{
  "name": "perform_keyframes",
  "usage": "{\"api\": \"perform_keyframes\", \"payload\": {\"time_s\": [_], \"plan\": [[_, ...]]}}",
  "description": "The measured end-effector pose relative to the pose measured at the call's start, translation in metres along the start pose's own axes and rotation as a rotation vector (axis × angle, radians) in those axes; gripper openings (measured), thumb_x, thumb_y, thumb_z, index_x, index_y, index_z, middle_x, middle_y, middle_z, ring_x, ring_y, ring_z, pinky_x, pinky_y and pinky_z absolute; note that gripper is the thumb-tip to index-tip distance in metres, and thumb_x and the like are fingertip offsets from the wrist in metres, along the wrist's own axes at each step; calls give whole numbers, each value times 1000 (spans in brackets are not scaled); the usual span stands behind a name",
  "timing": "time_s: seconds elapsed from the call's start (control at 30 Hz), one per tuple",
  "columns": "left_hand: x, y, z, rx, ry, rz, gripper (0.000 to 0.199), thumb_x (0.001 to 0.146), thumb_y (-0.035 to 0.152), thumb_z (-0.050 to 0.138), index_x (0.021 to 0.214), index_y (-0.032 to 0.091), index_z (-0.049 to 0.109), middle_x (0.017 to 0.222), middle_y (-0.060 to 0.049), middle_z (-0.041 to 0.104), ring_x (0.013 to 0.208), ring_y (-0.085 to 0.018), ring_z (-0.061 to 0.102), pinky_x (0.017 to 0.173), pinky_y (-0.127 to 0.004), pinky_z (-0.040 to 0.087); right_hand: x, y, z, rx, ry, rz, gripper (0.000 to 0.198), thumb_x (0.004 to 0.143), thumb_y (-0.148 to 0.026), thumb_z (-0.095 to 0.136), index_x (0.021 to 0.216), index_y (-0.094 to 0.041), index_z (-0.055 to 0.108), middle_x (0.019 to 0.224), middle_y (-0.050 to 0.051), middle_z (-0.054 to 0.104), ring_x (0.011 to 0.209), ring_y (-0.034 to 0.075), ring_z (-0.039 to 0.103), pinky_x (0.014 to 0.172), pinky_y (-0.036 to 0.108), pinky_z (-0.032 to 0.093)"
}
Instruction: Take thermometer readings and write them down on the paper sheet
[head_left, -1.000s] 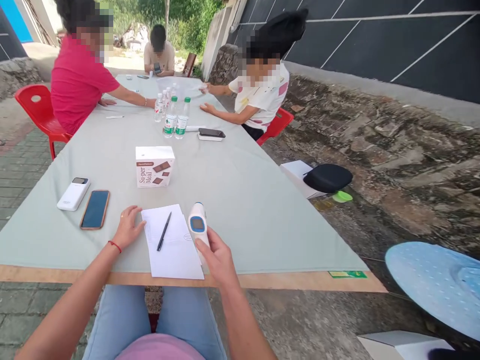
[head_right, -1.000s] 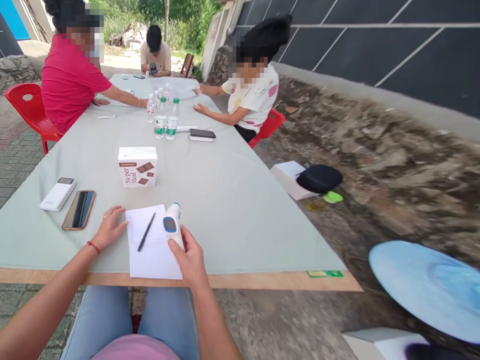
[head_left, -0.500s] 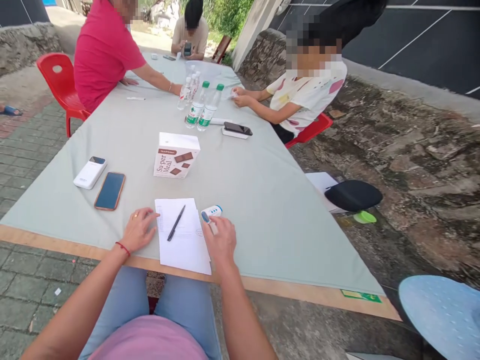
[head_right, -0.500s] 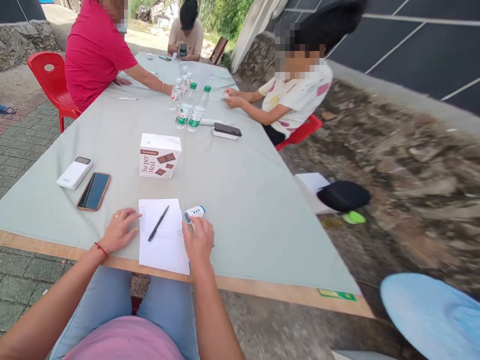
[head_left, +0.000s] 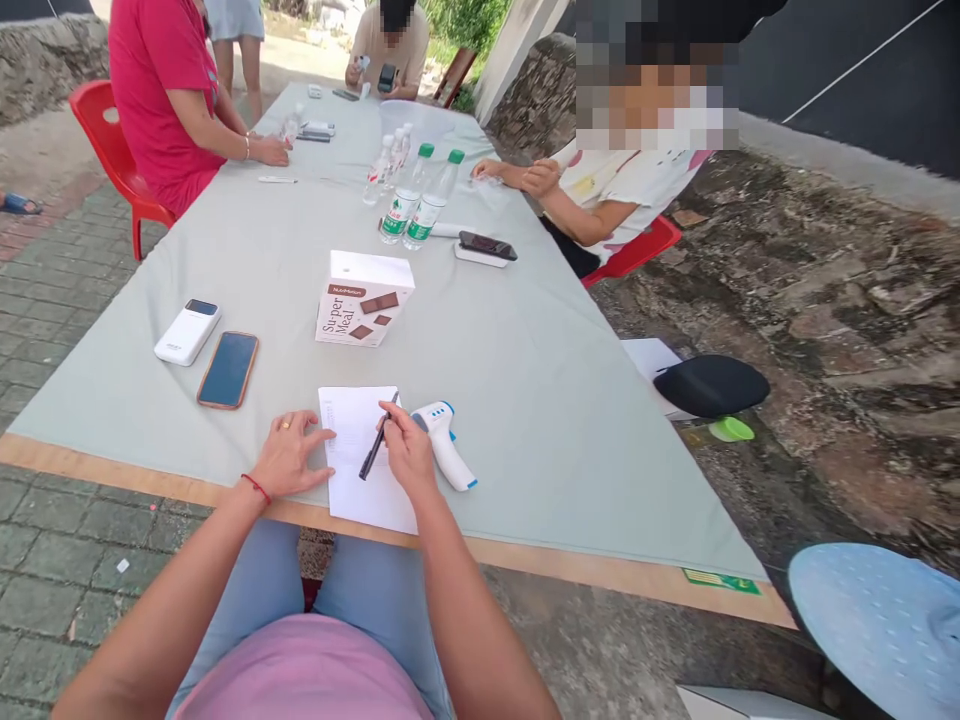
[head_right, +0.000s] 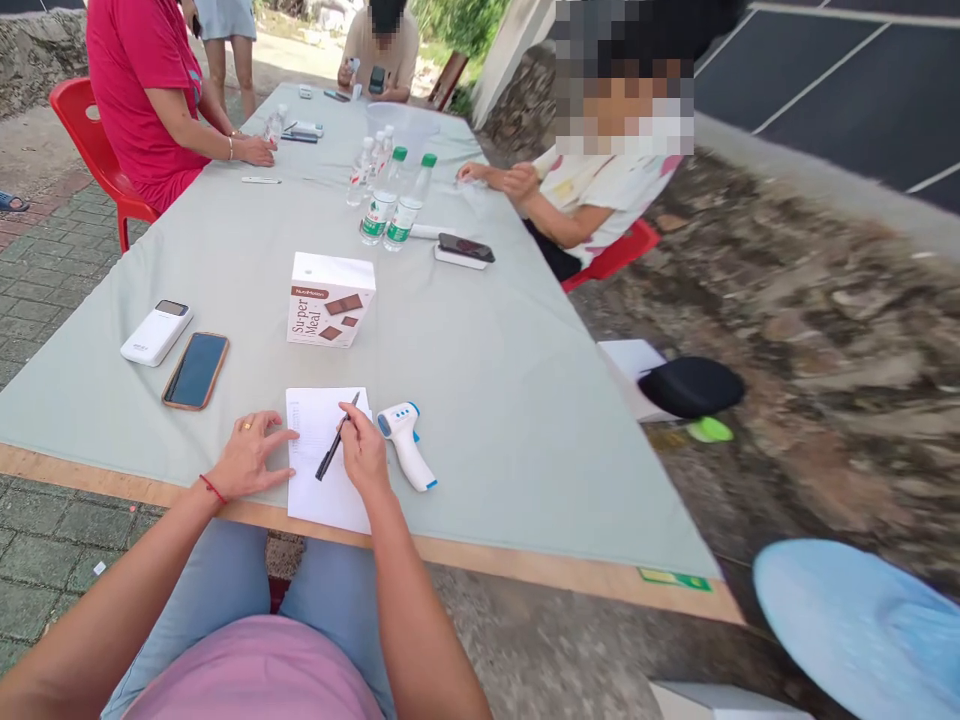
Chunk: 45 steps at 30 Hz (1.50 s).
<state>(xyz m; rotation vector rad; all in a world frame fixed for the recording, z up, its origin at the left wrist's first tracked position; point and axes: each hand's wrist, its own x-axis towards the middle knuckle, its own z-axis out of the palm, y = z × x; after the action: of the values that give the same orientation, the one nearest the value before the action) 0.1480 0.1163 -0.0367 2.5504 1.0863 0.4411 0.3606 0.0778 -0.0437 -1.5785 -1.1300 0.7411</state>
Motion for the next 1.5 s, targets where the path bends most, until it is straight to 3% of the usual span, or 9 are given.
{"api": "perform_keyframes", "payload": {"time_s": [0.1,0.2,0.37,0.57,0.77,1.03,1.5], "plan": [[1,2,1,23,-39,11,54,73,53,72,120,27,64,122,-12,49,112,-32,47,100,-50,32,-25,6,-6,296,46,-52,42,80,-38,60,117,-21,56,83,1,60,74,17,57,72,32,48],[1,5,1,81,-51,12,56,75,55,69,124,28,61,124,-12,47,112,-32,46,100,-50,32,-43,7,0,399,46,-70,31,85,-47,60,103,-23,59,68,-3,53,62,14,52,64,30,46],[1,9,-1,154,-51,2,54,78,55,65,126,29,60,123,-13,47,109,-31,46,97,-49,33,-50,3,17,334,-92,-21,42,92,-57,47,94,-21,69,69,1,61,66,17,59,68,34,49],[1,10,0,162,-47,19,53,80,57,63,124,29,60,121,-13,48,110,-30,46,96,-48,33,-48,15,36,326,-32,99,31,78,-50,64,84,-20,68,69,2,66,62,17,61,61,32,50],[1,8,1,161,-38,17,48,83,54,61,125,29,60,122,-12,48,110,-30,47,96,-47,33,-48,17,38,143,43,22,12,72,-33,62,71,-21,61,62,-2,59,56,14,51,54,27,45],[1,8,4,176,-18,17,43,86,50,59,124,29,61,121,-12,49,109,-29,48,95,-46,34,-48,15,38,72,-51,-43,13,76,-33,58,71,-22,60,63,-1,59,58,15,53,57,29,46],[2,8,4,174,-6,22,43,86,51,58,124,30,62,120,-12,49,109,-29,48,95,-46,35,-48,17,39,52,-73,-46,12,78,-33,58,74,-22,60,66,-1,61,60,16,55,60,30,47]]}}
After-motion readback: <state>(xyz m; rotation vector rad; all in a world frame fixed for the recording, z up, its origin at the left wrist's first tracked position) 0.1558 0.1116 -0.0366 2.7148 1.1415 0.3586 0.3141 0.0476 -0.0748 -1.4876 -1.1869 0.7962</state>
